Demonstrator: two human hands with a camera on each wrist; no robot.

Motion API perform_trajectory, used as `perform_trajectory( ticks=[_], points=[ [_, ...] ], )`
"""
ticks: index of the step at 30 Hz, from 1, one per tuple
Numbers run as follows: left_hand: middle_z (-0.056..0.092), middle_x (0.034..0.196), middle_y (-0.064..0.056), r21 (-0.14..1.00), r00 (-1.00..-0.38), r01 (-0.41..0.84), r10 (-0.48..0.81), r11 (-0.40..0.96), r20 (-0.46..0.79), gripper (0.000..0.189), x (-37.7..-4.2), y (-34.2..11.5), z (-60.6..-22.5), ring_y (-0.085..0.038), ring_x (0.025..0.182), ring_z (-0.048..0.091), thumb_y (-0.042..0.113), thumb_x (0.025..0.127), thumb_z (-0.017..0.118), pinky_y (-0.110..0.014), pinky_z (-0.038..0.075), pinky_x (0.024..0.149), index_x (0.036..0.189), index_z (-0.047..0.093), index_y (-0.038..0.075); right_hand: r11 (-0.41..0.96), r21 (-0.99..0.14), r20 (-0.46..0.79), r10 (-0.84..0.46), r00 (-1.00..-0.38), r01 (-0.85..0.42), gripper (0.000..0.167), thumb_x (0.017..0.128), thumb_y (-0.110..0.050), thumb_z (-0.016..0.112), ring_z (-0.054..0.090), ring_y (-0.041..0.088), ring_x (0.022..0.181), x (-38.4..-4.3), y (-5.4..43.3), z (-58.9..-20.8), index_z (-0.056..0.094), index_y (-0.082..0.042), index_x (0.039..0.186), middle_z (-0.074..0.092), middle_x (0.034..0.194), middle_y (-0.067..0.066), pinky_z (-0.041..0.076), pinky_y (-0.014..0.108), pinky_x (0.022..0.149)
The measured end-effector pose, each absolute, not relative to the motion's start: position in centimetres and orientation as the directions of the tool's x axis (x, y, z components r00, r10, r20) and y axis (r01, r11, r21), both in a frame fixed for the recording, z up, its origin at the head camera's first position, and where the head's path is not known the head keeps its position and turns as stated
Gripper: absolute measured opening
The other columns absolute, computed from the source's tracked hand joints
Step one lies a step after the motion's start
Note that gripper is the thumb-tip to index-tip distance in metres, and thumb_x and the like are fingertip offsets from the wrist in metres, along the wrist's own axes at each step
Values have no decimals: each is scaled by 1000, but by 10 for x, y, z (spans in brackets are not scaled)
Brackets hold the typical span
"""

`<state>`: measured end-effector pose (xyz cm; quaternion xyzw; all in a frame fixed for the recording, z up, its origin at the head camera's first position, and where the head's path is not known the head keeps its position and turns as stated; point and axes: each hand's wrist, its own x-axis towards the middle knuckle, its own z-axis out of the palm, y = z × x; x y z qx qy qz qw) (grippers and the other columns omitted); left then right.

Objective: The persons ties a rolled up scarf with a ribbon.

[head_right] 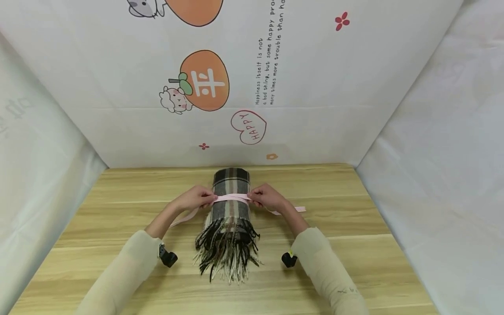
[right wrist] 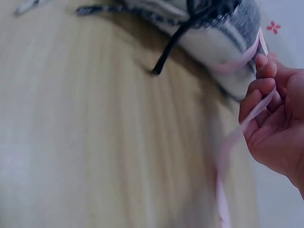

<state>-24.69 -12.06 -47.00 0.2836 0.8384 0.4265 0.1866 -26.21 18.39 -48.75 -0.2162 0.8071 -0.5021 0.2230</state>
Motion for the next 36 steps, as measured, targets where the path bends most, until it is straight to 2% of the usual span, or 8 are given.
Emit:
perform_trajectory(
  ticks=[8, 11, 14, 17, 20, 26, 31, 36],
  points=[
    [55, 62, -7, 881, -804, 212, 589, 423, -89, 38, -246, -129, -491, -21, 55, 47, 21, 105, 52, -27, 43, 52, 80, 68, -3, 468, -866, -121, -536, -835, -175, 37, 105, -15, 51, 47, 9, 49, -258, 192, -501, 66, 9, 79, 54, 55, -1, 39, 22, 49],
    [57, 61, -9, 876, -822, 204, 562, 436, -88, 37, -244, -133, -497, -18, 54, 47, 19, 105, 53, -26, 43, 50, 82, 70, -4, 511, -835, -109, -519, -848, -205, 37, 104, -14, 53, 46, 9, 47, -253, 197, -499, 67, 9, 79, 56, 54, 13, 36, 21, 47],
    [56, 62, -15, 881, -849, 172, 520, 441, -95, 39, -240, -140, -501, -16, 52, 45, 20, 105, 53, -25, 41, 49, 81, 68, -8, 555, -798, -99, -506, -857, -235, 38, 104, -17, 54, 45, 8, 46, -251, 202, -500, 68, 6, 77, 56, 55, 15, 34, 21, 47],
    [55, 63, -21, 892, -871, 136, 481, 431, -99, 41, -236, -145, -501, -17, 52, 42, 21, 104, 54, -27, 39, 48, 80, 66, -10, 604, -748, -91, -501, -861, -273, 40, 104, -21, 55, 45, 8, 45, -255, 205, -504, 67, 1, 73, 55, 52, 4, 34, 22, 47],
    [55, 63, -20, 899, -877, 118, 468, 423, -105, 41, -234, -147, -501, -18, 52, 42, 19, 104, 54, -27, 38, 47, 80, 64, -11, 629, -720, -90, -504, -859, -293, 40, 103, -21, 55, 46, 8, 45, -255, 207, -504, 66, -2, 70, 52, 50, -3, 35, 23, 46],
    [57, 62, -8, 922, -871, 44, 466, 384, -153, 35, -230, -145, -504, -16, 53, 49, 16, 105, 52, -27, 43, 47, 85, 66, -10, 565, -772, -112, -573, -812, -292, 37, 104, -18, 53, 50, 8, 46, -252, 205, -505, 67, 0, 75, 55, 54, -2, 41, 23, 47],
    [58, 68, -12, 954, -848, -40, 495, 298, -190, 30, -226, -143, -503, -16, 58, 52, 10, 105, 49, -24, 46, 52, 93, 68, -11, 493, -837, -155, -627, -764, -235, 33, 105, -8, 46, 55, 9, 52, -249, 205, -504, 69, 5, 85, 59, 59, 1, 49, 25, 51],
    [62, 74, -11, 965, -813, -11, 559, 263, -162, 27, -225, -142, -498, -14, 64, 56, 9, 104, 50, -25, 52, 60, 96, 70, -7, 431, -887, -197, -678, -708, -166, 29, 105, -3, 44, 58, 17, 60, -246, 209, -496, 66, 10, 92, 61, 68, 10, 50, 29, 57]
  ],
)
